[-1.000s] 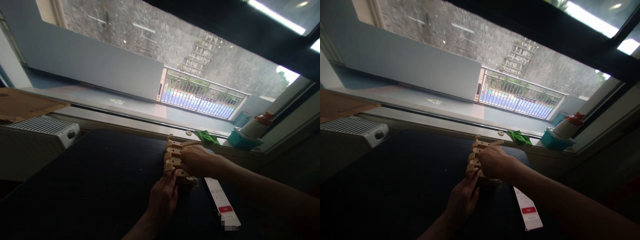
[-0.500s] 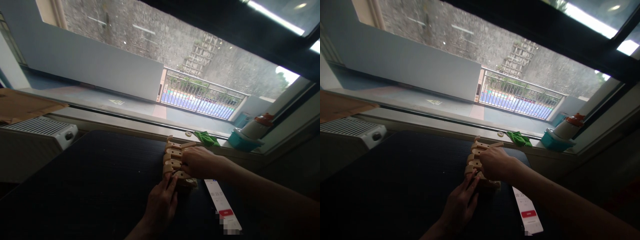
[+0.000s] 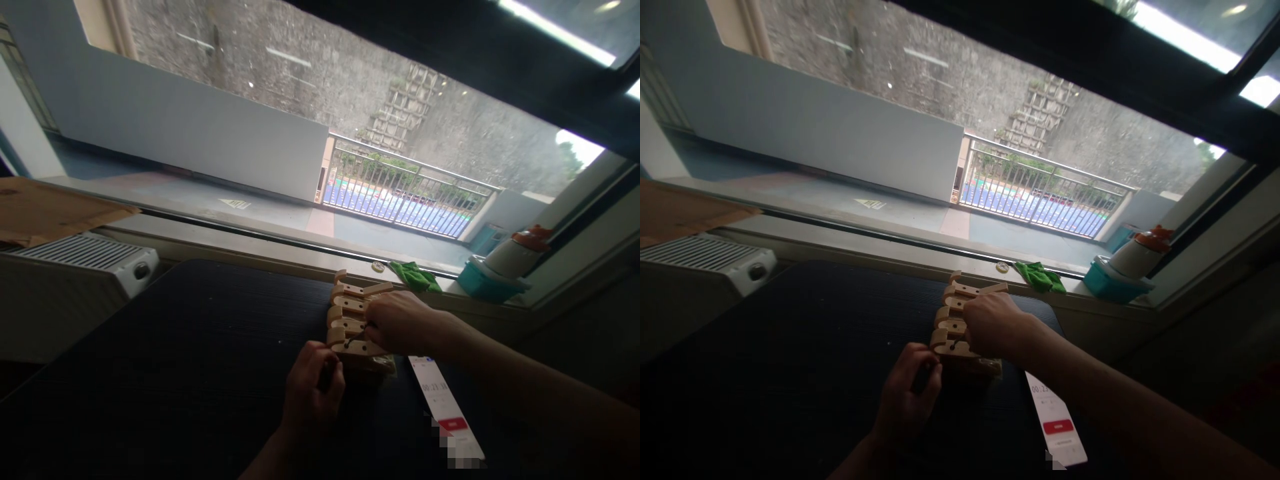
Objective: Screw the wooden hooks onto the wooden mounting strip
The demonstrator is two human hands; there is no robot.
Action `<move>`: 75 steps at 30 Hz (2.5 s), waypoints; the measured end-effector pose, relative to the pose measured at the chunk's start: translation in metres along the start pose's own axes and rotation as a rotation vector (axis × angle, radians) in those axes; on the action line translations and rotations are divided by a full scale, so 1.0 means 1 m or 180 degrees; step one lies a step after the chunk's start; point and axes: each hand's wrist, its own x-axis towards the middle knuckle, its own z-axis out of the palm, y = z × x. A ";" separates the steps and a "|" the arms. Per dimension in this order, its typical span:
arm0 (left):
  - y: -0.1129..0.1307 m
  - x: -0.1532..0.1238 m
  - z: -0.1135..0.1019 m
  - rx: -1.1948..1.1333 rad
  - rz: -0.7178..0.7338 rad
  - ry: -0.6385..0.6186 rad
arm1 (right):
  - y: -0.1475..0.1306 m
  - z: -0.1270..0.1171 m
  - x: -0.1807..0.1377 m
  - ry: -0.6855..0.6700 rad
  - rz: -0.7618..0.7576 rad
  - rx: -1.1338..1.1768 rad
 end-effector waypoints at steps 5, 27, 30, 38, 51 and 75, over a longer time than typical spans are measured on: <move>-0.008 0.008 0.000 -0.0267 -0.0877 -0.0176 | 0.007 0.003 -0.005 0.0084 0.0069 0.0046; -0.007 0.001 0.007 -0.0026 -0.0619 -0.0358 | -0.015 0.212 -0.053 0.1704 0.1343 0.4327; -0.009 0.001 0.006 -0.0180 -0.0774 -0.0289 | -0.012 0.223 -0.046 0.2357 0.1452 0.4117; -0.008 0.008 0.007 -0.0746 -0.0934 -0.0524 | -0.006 0.216 -0.034 0.3362 0.1989 0.3666; -0.006 0.016 0.009 -0.0268 -0.1052 -0.0631 | 0.002 0.214 -0.018 0.2985 0.1642 0.4331; -0.001 0.008 0.004 -0.0014 -0.0938 -0.0454 | -0.005 0.154 -0.010 0.2124 0.0873 0.3593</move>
